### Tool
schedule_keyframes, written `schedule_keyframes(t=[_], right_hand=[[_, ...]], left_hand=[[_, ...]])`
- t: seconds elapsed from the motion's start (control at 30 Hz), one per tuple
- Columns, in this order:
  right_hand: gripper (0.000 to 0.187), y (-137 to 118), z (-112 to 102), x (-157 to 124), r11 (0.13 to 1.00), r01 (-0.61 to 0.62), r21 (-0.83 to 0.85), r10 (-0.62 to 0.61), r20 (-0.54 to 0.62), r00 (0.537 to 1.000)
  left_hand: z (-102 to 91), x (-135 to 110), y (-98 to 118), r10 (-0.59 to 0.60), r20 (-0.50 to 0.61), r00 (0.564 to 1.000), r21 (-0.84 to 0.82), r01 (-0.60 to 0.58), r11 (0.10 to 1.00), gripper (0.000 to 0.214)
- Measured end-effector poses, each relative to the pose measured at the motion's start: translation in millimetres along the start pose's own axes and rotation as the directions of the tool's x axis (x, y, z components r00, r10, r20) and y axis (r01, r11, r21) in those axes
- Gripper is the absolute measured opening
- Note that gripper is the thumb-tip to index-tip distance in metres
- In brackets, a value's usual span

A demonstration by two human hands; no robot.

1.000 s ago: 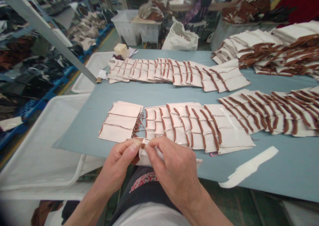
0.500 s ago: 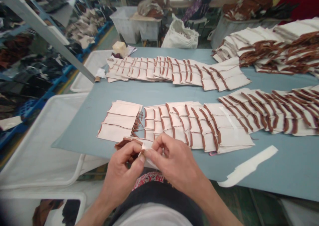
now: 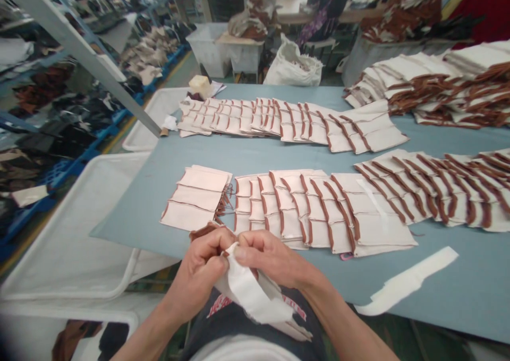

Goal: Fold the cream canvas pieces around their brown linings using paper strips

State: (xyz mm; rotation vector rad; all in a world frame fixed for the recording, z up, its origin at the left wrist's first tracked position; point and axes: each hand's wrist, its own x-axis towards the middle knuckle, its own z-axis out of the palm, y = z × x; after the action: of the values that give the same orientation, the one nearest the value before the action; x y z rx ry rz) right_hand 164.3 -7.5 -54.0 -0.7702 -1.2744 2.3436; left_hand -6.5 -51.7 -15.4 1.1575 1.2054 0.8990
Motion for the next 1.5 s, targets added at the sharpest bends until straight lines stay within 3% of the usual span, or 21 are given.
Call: schedule_keyframes(t=[0.07, 0.17, 0.2, 0.27, 0.33, 0.4, 0.5, 0.57, 0.67, 0.77, 0.87, 1.0, 1.07, 1.2, 1.3, 1.4, 1.43, 1.5], right_hand=[[0.056, -9.1, 2.4, -1.3, 0.981, 0.1, -0.169, -0.111, -0.061, 0.992], [0.049, -21.8, 2.8, -2.6, 0.846, 0.187, -0.499, -0.293, -0.143, 0.946], [0.044, -25.8, 2.2, -3.2, 0.78, 0.188, -0.597, -0.362, -0.185, 0.914], [0.029, -34.6, 0.7, -4.9, 0.636, 0.188, -0.748, -0.537, -0.255, 0.804], [0.007, -45.5, 0.9, -6.7, 0.477, 0.238, -0.846, -0.698, -0.2, 0.688], [0.017, -58.1, 3.1, -7.5, 0.293, 0.345, -0.891, -0.765, -0.003, 0.644], [0.027, -76.9, 7.3, -5.8, 0.137, 0.459, -0.878, -0.701, 0.241, 0.671], [0.018, -87.1, 9.5, -4.2, 0.093, 0.458, -0.884, -0.632, 0.303, 0.713], [0.031, -98.0, 13.6, -4.1, -0.029, 0.401, -0.916, -0.552, 0.349, 0.757], [0.035, -104.1, 19.0, -5.7, -0.113, 0.409, -0.905, -0.505, 0.407, 0.761], [0.032, -104.6, 21.4, -6.0, -0.107, 0.432, -0.895, -0.473, 0.429, 0.77], [0.024, -97.5, 18.7, -5.2, 0.031, 0.349, -0.936, -0.404, 0.308, 0.861], [0.02, -93.1, 18.1, -5.3, 0.121, 0.321, -0.939, -0.376, 0.256, 0.891], [0.014, -86.8, 23.0, -7.3, 0.219, 0.278, -0.935, -0.404, 0.172, 0.898], [0.015, -84.3, 29.0, -10.1, 0.218, 0.185, -0.958, -0.44, 0.073, 0.895], [0.013, -83.0, 32.4, -14.1, 0.195, 0.107, -0.975, -0.478, 0.001, 0.878], [0.013, -82.7, 32.6, -15.5, 0.214, 0.101, -0.972, -0.488, -0.017, 0.873], [0.013, -81.5, 31.8, -17.9, 0.336, 0.114, -0.935, -0.473, -0.062, 0.879]], left_hand=[[-4.1, 2.2, 8.4, 0.03, 0.013, 0.999, 0.075, -0.031, 0.997, 0.012], [-10.3, 6.5, 20.9, 0.011, 0.044, 0.999, 0.127, -0.017, 0.992, 0.011], [-12.2, 7.8, 24.6, -0.008, 0.058, 0.998, 0.135, 0.0, 0.991, 0.01], [-15.6, 9.4, 31.6, -0.029, 0.096, 0.995, 0.16, 0.014, 0.987, 0.01], [-18.7, 9.6, 38.6, -0.024, 0.131, 0.991, 0.204, -0.003, 0.979, 0.012], [-21.8, 8.7, 46.6, 0.0, 0.163, 0.987, 0.261, -0.043, 0.964, 0.014], [-26.5, 6.0, 59.2, 0.064, 0.202, 0.977, 0.356, -0.134, 0.925, 0.016], [-29.4, 3.3, 66.0, 0.102, 0.231, 0.968, 0.407, -0.192, 0.893, 0.019], [-33.0, -2.0, 70.5, 0.122, 0.249, 0.961, 0.473, -0.23, 0.85, 0.023], [-35.4, -7.1, 68.8, 0.116, 0.206, 0.972, 0.482, -0.204, 0.852, 0.02], [-37.4, -10.0, 65.0, 0.091, 0.184, 0.979, 0.444, -0.165, 0.881, 0.017], [-39.5, -12.0, 61.0, 0.085, 0.181, 0.98, 0.464, -0.161, 0.871, 0.012], [-40.3, -12.9, 59.4, 0.114, 0.175, 0.978, 0.505, -0.188, 0.842, 0.014], [-41.7, -13.6, 54.1, 0.249, 0.178, 0.952, 0.609, -0.305, 0.732, 0.02], [-41.6, -12.5, 46.2, 0.391, 0.196, 0.899, 0.685, -0.412, 0.601, 0.023], [-40.0, -9.5, 36.1, 0.523, 0.256, 0.813, 0.703, -0.528, 0.477, 0.025], [-39.4, -7.9, 32.7, 0.563, 0.282, 0.777, 0.692, -0.571, 0.441, 0.026], [-38.5, -4.2, 26.2, 0.641, 0.324, 0.696, 0.655, -0.654, 0.379, 0.029]])
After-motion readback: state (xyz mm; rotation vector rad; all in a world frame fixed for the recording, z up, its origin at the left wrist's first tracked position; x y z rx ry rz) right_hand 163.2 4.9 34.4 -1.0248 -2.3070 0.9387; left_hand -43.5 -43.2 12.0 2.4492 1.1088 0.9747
